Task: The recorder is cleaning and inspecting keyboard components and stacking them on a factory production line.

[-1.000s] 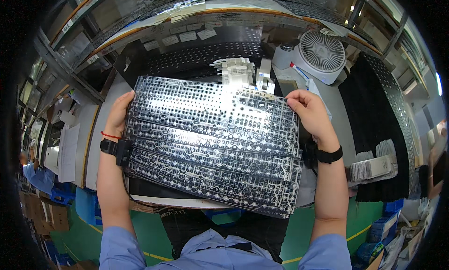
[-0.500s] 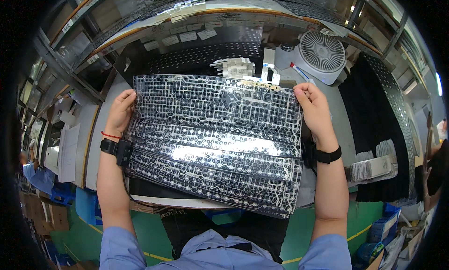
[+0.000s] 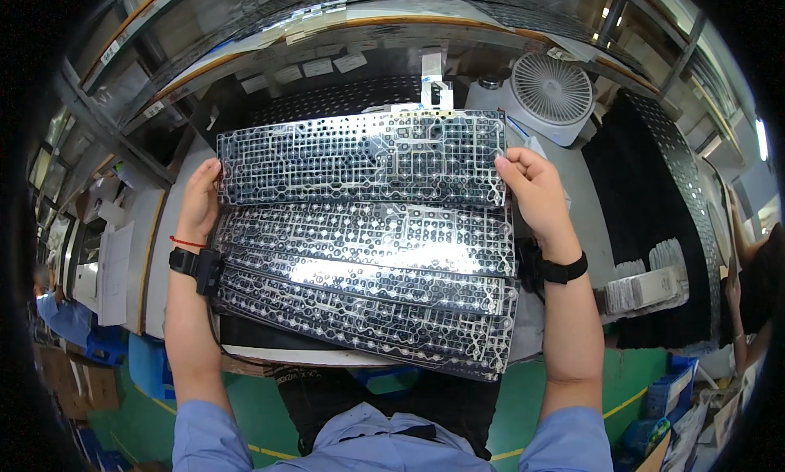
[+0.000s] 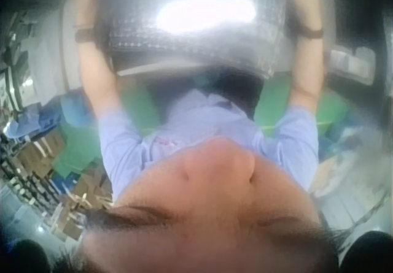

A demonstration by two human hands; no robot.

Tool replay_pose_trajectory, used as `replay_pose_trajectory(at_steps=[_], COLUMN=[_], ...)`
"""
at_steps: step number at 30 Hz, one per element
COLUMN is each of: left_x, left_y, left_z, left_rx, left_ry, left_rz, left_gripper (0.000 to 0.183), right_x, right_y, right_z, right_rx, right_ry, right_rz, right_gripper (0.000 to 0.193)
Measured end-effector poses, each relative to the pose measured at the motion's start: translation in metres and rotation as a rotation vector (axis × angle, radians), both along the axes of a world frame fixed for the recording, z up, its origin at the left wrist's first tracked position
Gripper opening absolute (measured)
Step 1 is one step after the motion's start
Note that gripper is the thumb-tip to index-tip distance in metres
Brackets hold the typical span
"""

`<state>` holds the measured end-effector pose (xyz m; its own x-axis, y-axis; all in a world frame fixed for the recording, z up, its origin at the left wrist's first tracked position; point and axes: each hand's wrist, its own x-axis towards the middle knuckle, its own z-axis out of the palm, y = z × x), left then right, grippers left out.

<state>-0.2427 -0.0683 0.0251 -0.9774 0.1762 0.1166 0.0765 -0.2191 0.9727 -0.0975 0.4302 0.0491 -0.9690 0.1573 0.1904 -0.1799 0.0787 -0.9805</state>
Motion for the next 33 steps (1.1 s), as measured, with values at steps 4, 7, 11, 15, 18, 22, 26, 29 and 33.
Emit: replay_pose_trajectory(at_steps=[4,7,11,15,18,22,26,29,33], left_x=[-0.003,0.0,0.001,0.002,0.005,0.008,0.022,0.045,0.111], left_y=[-0.01,-0.002,-0.009,0.0,0.002,-0.007,-0.021,-0.005,0.074], left_z=[-0.002,0.003,0.005,0.002,0.005,0.014,0.048,0.087,0.116], left_rx=[0.008,-0.007,-0.036,-0.014,-0.02,-0.08,-0.325,-0.625,-0.793], left_ry=[0.027,0.023,-0.028,0.011,0.016,0.042,0.116,0.254,0.379], left_rz=[-0.013,-0.021,-0.059,-0.051,-0.064,-0.092,0.073,0.18,-0.198], left_gripper=[0.017,0.018,0.019,0.019,0.02,0.022,0.029,0.033,0.04], right_x=[-0.002,-0.001,-0.002,-0.002,0.003,0.007,0.01,0.012,0.017], right_y=[0.007,0.008,0.01,0.013,-0.002,0.003,0.0,-0.002,-0.001], right_z=[-0.002,-0.001,-0.003,-0.004,0.007,0.007,0.01,0.012,0.011], right_rx=[0.072,0.054,0.047,-0.075,-0.281,-0.205,-0.19,-0.085,0.136], right_ry=[0.054,0.044,0.048,0.091,0.064,0.037,-0.008,-0.113,-0.139], right_rz=[-0.05,-0.062,-0.04,0.026,0.074,0.196,0.323,0.395,0.447], right_gripper=[0.017,0.017,0.016,0.014,0.019,0.033,0.035,0.032,0.037])
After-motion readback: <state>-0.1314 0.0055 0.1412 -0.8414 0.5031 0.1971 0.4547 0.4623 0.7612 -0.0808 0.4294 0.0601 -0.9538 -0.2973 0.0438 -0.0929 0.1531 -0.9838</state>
